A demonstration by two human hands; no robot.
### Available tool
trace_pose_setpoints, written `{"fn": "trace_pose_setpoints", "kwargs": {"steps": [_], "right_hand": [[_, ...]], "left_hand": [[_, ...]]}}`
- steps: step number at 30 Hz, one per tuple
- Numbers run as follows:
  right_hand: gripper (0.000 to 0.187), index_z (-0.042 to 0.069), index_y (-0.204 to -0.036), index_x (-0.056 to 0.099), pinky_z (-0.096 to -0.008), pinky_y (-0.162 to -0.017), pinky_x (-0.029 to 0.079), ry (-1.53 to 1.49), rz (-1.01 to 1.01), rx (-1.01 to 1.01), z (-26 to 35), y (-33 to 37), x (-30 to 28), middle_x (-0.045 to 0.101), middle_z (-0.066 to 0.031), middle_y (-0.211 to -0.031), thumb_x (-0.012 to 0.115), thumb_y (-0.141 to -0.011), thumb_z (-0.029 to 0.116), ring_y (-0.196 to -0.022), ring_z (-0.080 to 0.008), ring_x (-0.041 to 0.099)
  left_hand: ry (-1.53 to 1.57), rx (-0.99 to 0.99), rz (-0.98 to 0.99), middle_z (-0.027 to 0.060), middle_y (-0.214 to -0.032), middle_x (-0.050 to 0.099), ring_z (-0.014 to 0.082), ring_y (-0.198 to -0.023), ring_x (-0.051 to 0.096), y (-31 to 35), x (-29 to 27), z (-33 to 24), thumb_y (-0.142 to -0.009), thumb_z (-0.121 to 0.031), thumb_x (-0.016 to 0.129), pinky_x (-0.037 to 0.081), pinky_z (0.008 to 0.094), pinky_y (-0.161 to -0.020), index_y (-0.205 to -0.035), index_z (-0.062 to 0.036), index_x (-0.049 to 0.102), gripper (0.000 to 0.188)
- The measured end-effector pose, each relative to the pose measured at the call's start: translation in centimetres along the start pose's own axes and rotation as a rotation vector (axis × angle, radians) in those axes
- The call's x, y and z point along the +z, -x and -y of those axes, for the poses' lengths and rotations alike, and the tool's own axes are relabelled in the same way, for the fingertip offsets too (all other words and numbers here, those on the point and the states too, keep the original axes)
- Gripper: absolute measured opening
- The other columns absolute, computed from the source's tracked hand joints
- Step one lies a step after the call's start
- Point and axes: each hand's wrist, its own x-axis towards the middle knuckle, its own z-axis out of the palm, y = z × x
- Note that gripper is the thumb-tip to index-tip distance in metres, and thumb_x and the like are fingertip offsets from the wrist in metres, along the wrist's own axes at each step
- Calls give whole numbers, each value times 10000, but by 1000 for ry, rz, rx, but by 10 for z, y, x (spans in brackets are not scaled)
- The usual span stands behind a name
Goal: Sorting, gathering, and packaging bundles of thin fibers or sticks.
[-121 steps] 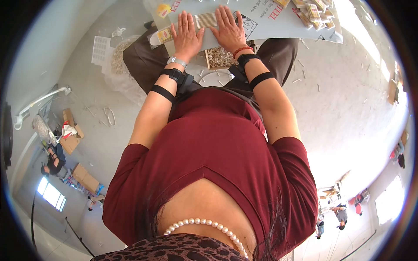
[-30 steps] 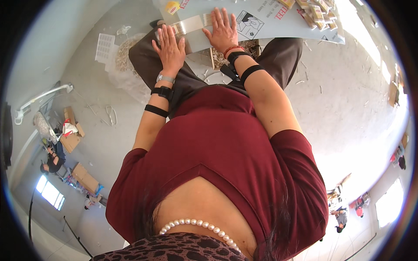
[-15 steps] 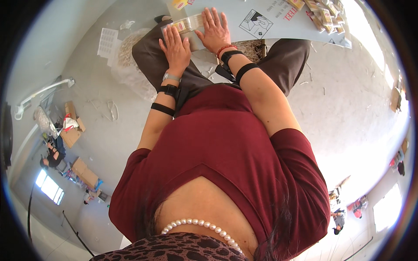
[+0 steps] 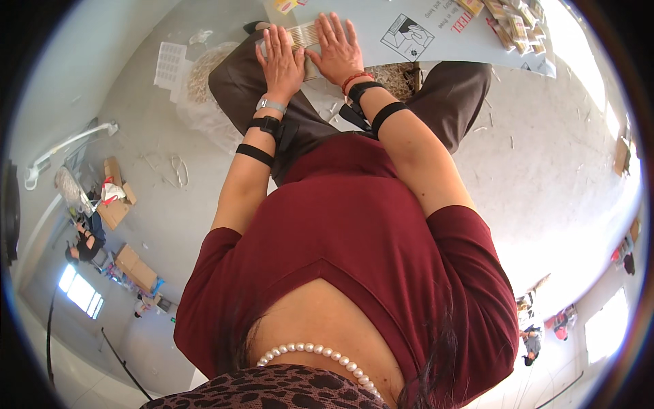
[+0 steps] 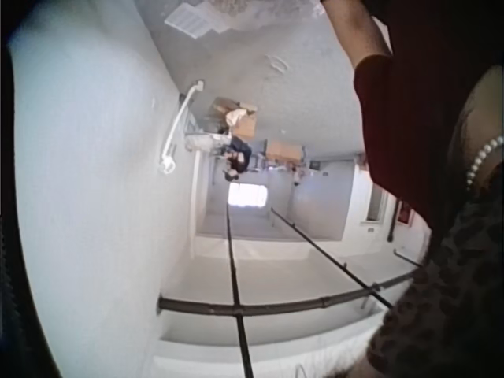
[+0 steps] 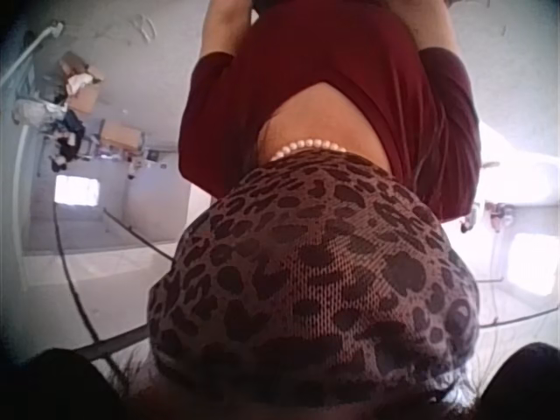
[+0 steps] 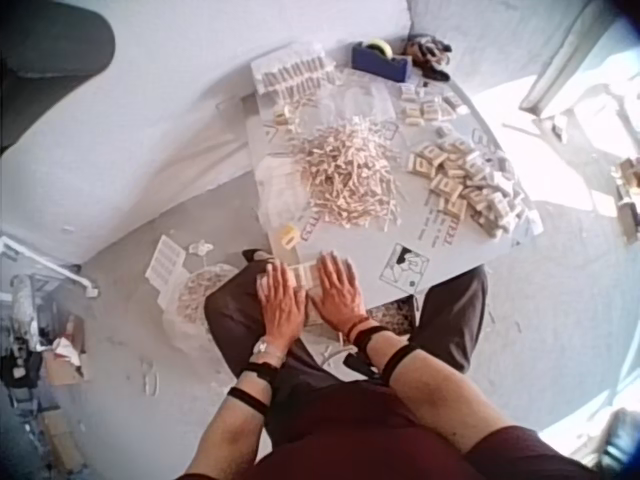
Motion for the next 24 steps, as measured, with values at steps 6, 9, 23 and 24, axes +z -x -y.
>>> {"fn": "trace_pose_setpoints", "kwargs": {"steps": [6, 9, 23, 24], "right_hand": [[762, 80, -1618, 326, -497, -1291, 89, 46, 33, 2, 0, 0, -6, 261, -42, -1705, 387, -1053, 588, -1591, -239, 160], [761, 86, -1622, 321, -493, -1293, 80, 54, 49, 14, 2, 1, -6, 252, -36, -1708, 383, -1054, 588, -1593, -234, 147], [760, 91, -1616, 340, -482, -1299, 51, 34, 48, 34, 1, 2, -14, 240, -22, -1713, 399, -1045, 589, -1595, -216, 134], [761, 91, -1618, 336, -483, -1299, 47, 37, 61, 36, 1, 1, -14, 239, -23, -1713, 400, -1045, 587, -1596, -217, 130]], "left_hand": [[6, 0, -5, 208, -1706, 183, 376, -1593, 109, 3, 4, -1, -1077, -408, 438, 81, 611, -1240, -1621, 21, 208, 730], [42, 8, 2, 221, -1702, 178, 385, -1593, 102, 2, 4, 0, -1066, -388, 461, 85, 584, -1254, -1608, 41, 224, 731], [192, 46, -10, 282, -1682, 125, 460, -1569, 95, 2, 15, 9, -1070, -330, 474, 116, 541, -1269, -1607, 66, 133, 750], [202, 42, -10, 281, -1681, 124, 464, -1567, 95, 2, 15, 9, -1070, -323, 473, 114, 541, -1271, -1609, 63, 124, 749]]}}
